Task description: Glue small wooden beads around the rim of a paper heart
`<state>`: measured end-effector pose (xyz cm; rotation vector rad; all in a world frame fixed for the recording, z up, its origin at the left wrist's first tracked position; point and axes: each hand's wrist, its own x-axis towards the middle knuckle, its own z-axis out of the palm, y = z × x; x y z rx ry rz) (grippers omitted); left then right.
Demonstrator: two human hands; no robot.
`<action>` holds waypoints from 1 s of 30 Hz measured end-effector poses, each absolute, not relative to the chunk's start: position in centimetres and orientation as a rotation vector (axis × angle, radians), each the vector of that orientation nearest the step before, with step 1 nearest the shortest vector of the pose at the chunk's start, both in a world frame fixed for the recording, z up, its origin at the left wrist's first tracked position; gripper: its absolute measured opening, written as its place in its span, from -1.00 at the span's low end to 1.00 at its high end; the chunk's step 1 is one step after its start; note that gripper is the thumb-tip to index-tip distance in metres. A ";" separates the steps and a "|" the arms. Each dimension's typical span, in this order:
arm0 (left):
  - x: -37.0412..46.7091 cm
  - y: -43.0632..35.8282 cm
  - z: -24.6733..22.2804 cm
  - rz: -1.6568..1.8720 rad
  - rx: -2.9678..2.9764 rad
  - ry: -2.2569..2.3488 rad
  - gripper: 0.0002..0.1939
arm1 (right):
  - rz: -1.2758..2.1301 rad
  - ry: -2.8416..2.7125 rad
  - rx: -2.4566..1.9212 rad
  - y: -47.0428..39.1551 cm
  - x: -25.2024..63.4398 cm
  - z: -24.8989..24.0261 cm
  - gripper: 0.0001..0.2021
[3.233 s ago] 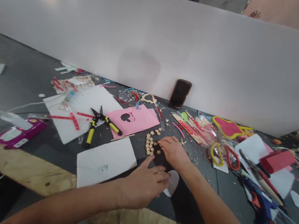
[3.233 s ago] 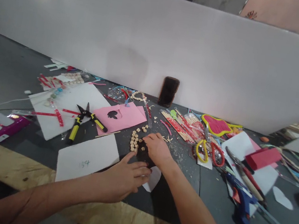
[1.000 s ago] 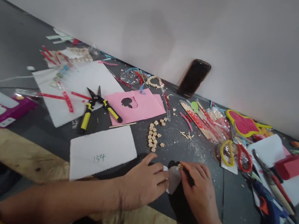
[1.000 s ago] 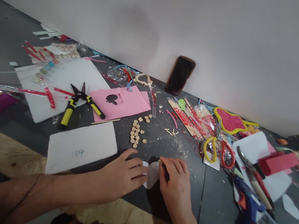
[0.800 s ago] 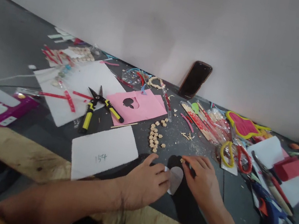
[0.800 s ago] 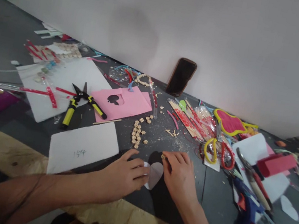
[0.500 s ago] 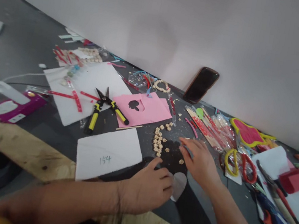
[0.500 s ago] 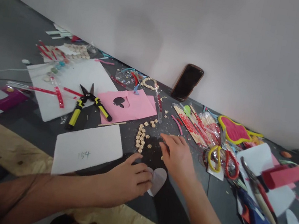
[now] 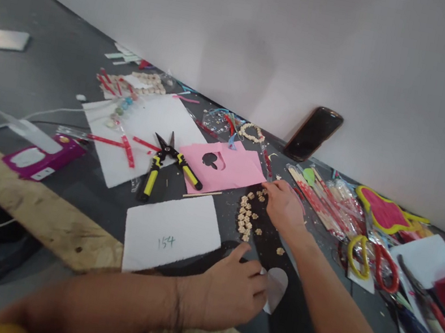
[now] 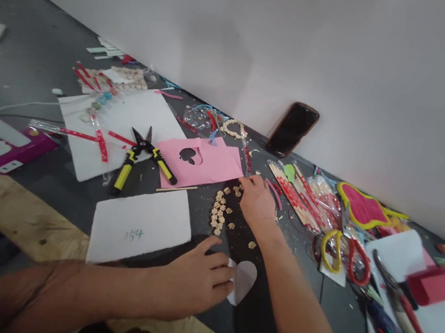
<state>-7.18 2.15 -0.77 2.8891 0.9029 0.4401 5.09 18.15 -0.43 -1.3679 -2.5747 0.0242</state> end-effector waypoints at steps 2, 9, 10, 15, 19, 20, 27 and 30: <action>-7.1 2.2 -0.8 0.439 2.890 0.909 -0.75 | 0.027 -2.600 -1.358 18.5 5.3 -0.4 -0.72; -7.2 2.2 -0.7 0.445 2.939 0.919 -0.75 | 0.142 -2.649 -1.350 16.8 6.7 1.3 -0.74; -7.2 2.2 -0.7 0.442 2.943 0.914 -0.75 | 0.167 -2.653 -1.343 16.0 7.1 1.6 -0.73; -7.0 2.0 -1.0 0.457 2.911 0.930 -0.80 | 0.311 -2.743 -1.255 12.1 8.3 1.6 -0.84; -6.7 1.9 -1.3 0.466 2.875 0.946 -0.81 | 0.302 -2.749 -1.234 10.6 8.4 1.0 -0.85; -6.7 1.9 -1.3 0.462 2.872 0.935 -0.80 | 0.292 -2.738 -1.221 10.4 8.5 1.0 -0.85; -6.9 1.6 -1.2 0.417 2.892 0.893 -0.67 | 0.237 -2.523 -1.268 7.0 12.0 1.8 -0.84; -6.7 1.5 -1.4 0.425 2.888 0.897 -0.67 | 0.261 -2.567 -1.269 5.0 13.1 1.2 -0.83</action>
